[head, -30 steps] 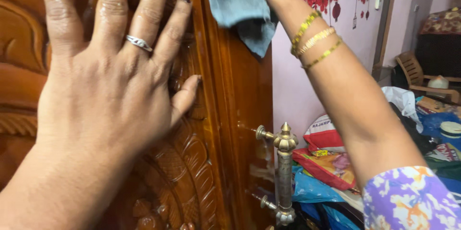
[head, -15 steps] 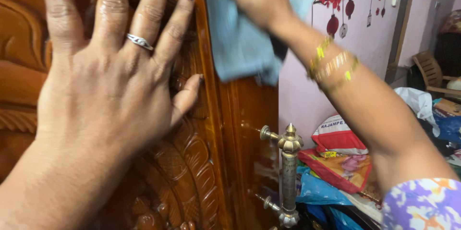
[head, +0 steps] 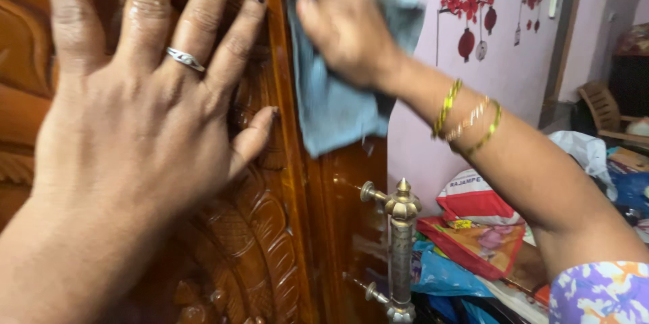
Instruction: The person wipes a carved wooden door with a blue cloth, periodically dipping the cloth into a green bucket of water. They clean the door handle and the detailed carvings, including a central Ganesha figure.
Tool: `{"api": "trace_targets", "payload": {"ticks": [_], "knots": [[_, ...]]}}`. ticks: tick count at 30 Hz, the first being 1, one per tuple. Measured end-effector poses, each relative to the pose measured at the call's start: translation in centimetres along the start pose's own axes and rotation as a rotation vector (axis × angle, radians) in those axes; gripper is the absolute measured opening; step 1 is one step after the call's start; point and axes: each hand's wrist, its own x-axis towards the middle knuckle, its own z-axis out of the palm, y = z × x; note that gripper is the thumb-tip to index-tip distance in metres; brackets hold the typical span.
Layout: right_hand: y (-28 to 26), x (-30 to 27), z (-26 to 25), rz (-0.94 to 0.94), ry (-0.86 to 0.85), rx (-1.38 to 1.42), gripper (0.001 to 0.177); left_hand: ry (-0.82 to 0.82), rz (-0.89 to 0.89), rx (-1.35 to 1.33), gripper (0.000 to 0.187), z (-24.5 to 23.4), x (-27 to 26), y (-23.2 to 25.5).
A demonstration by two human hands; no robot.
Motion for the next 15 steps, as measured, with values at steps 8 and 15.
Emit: {"api": "trace_targets", "payload": {"ticks": [8, 15], "knots": [[-4.7, -4.5, -1.8, 0.004, -0.134, -0.010, 0.068, -0.001, 0.005, 0.004, 0.068, -0.3, 0.0, 0.3], [1.2, 3.0, 0.8, 0.209, 0.018, 0.076, 0.034, 0.002, 0.004, 0.008, 0.069, 0.6, -0.5, -0.6]]}}
